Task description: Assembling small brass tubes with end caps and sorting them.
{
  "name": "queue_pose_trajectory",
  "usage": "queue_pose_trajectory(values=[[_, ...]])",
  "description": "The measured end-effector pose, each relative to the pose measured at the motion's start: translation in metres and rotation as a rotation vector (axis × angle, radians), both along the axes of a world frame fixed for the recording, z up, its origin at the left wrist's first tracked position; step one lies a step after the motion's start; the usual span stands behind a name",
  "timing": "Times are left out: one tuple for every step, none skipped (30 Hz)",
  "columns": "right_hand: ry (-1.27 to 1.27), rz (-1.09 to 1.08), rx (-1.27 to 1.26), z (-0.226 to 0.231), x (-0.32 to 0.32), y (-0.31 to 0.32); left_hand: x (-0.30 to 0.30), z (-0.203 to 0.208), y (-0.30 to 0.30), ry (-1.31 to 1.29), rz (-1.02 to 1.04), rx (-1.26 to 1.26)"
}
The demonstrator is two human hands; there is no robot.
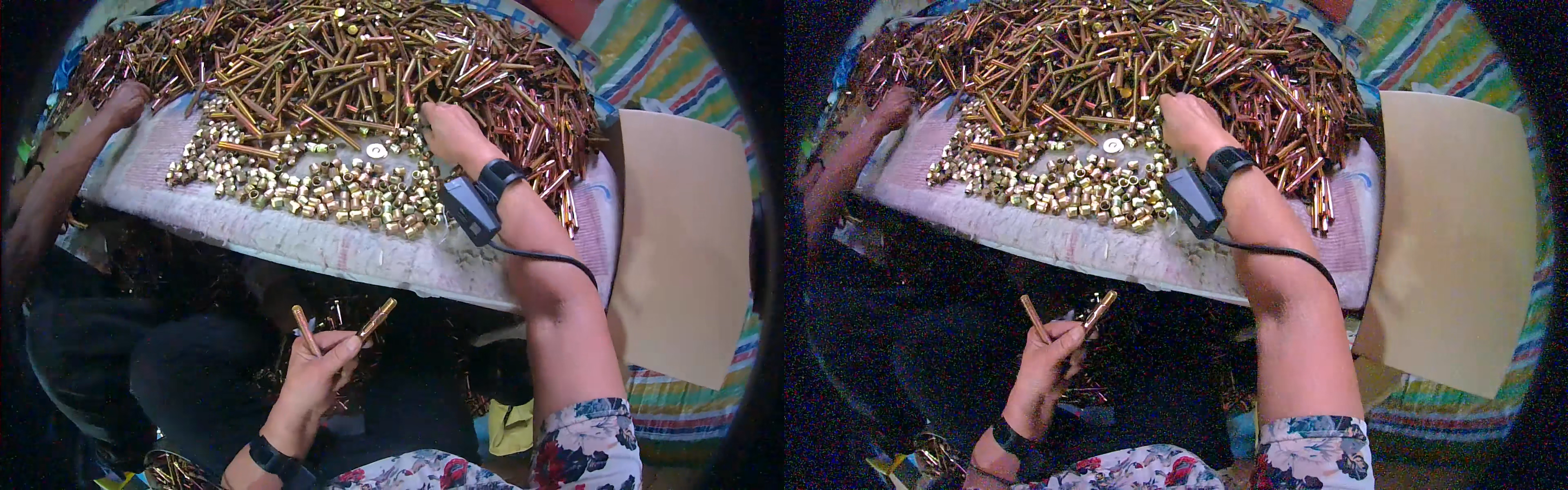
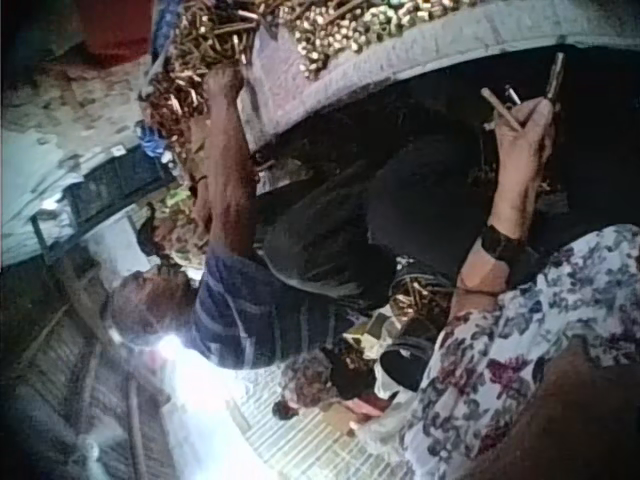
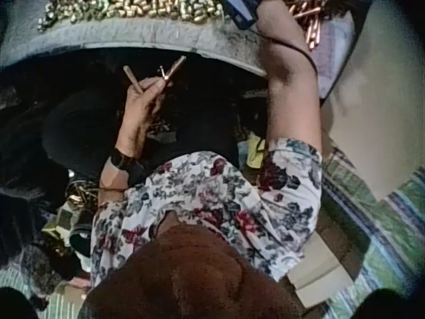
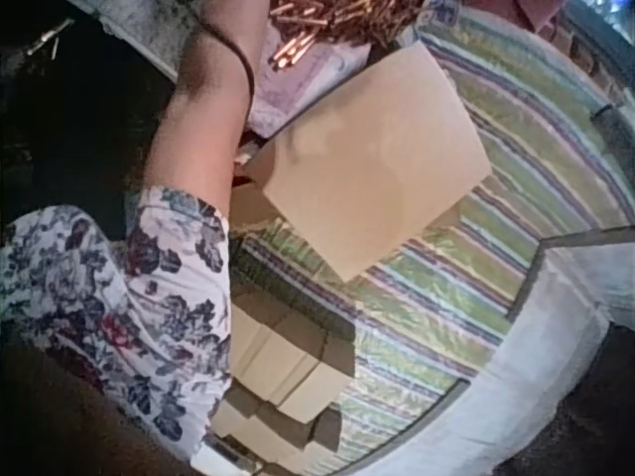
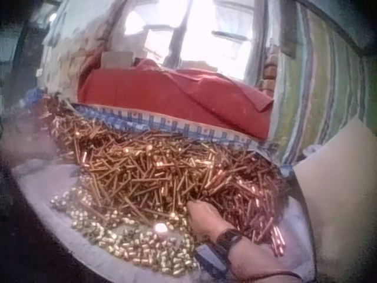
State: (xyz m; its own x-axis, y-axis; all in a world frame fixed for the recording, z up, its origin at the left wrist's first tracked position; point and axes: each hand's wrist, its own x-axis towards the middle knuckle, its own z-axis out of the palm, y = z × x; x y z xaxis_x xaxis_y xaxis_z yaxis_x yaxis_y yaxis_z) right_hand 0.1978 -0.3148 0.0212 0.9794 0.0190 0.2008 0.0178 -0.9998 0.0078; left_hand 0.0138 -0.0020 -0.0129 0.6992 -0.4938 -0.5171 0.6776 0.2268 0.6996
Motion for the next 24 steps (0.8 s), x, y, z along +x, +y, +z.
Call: queue_pose_trajectory(values=[[-0.006,0.000,0.002,0.002,0.000,0.002,0.000,0.000,0.000,-0.005,0.002,-0.003],[0.005,-0.010,-0.001,0.004,-0.001,0.004,0.001,0.000,0.000,-0.010,0.002,-0.001],[0.019,-0.016,-0.001,0.005,-0.002,0.007,0.000,0.000,0.001,-0.012,-0.003,-0.011],[0.017,-0.013,0.003,0.006,-0.004,0.008,-0.001,0.000,0.001,-0.014,-0.009,-0.020],[-0.005,-0.001,0.019,0.008,-0.007,0.007,0.000,-0.001,0.002,-0.015,-0.005,-0.015],[-0.029,0.005,0.032,0.010,-0.010,0.006,0.000,-0.001,0.001,-0.043,-0.024,-0.001],[-0.031,0.004,0.032,0.007,-0.010,0.004,0.001,-0.001,0.000,-0.071,-0.044,0.014],[-0.029,0.051,0.022,0.002,-0.009,0.001,0.000,-0.001,0.000,-0.074,-0.046,0.015],[-0.029,0.098,0.013,0.001,-0.009,0.002,0.000,-0.002,0.000,-0.070,-0.047,0.035],[-0.043,0.107,-0.049,0.000,-0.008,0.002,0.000,-0.002,0.001,-0.066,-0.048,0.055],[-0.048,0.104,-0.048,0.000,-0.007,0.001,0.001,-0.001,0.001,-0.071,-0.050,0.057],[-0.017,0.115,-0.046,0.003,-0.008,0.004,0.000,-0.002,0.002,-0.057,-0.041,0.072],[0.014,0.125,-0.044,0.006,-0.009,0.007,0.000,-0.002,0.003,-0.044,-0.032,0.086],[0.010,0.091,0.029,0.009,-0.009,0.010,0.000,-0.004,0.004,-0.046,-0.028,0.090],[0.008,0.088,0.028,0.008,-0.008,0.008,-0.001,-0.006,0.004,-0.060,-0.028,0.076],[0.016,0.020,0.031,0.007,-0.003,0.006,-0.002,-0.007,0.004,-0.073,-0.028,0.062],[0.024,-0.049,0.034,0.005,-0.001,0.006,-0.003,-0.007,0.004,-0.074,-0.033,0.060],[-0.006,-0.082,0.045,0.001,0.001,0.008,-0.004,-0.007,0.003,-0.066,-0.029,0.053],[-0.004,-0.084,0.047,0.001,-0.001,0.006,-0.004,-0.008,0.001,-0.057,-0.027,0.044],[-0.058,-0.075,0.098,0.001,-0.006,0.000,-0.004,-0.007,-0.002,-0.054,-0.031,0.046],[-0.105,-0.061,0.145,0.005,-0.013,-0.002,-0.003,-0.006,-0.003,-0.038,-0.021,0.019],[-0.214,0.021,0.319,0.012,-0.027,-0.008,-0.005,-0.004,-0.003,-0.013,-0.008,-0.003],[-0.171,0.108,0.560,0.020,-0.038,-0.016,-0.003,-0.003,-0.004,0.006,-0.007,-0.003],[-0.092,0.172,0.824,0.035,-0.058,0.013,-0.002,-0.003,0.003,-0.017,0.003,0.022]])
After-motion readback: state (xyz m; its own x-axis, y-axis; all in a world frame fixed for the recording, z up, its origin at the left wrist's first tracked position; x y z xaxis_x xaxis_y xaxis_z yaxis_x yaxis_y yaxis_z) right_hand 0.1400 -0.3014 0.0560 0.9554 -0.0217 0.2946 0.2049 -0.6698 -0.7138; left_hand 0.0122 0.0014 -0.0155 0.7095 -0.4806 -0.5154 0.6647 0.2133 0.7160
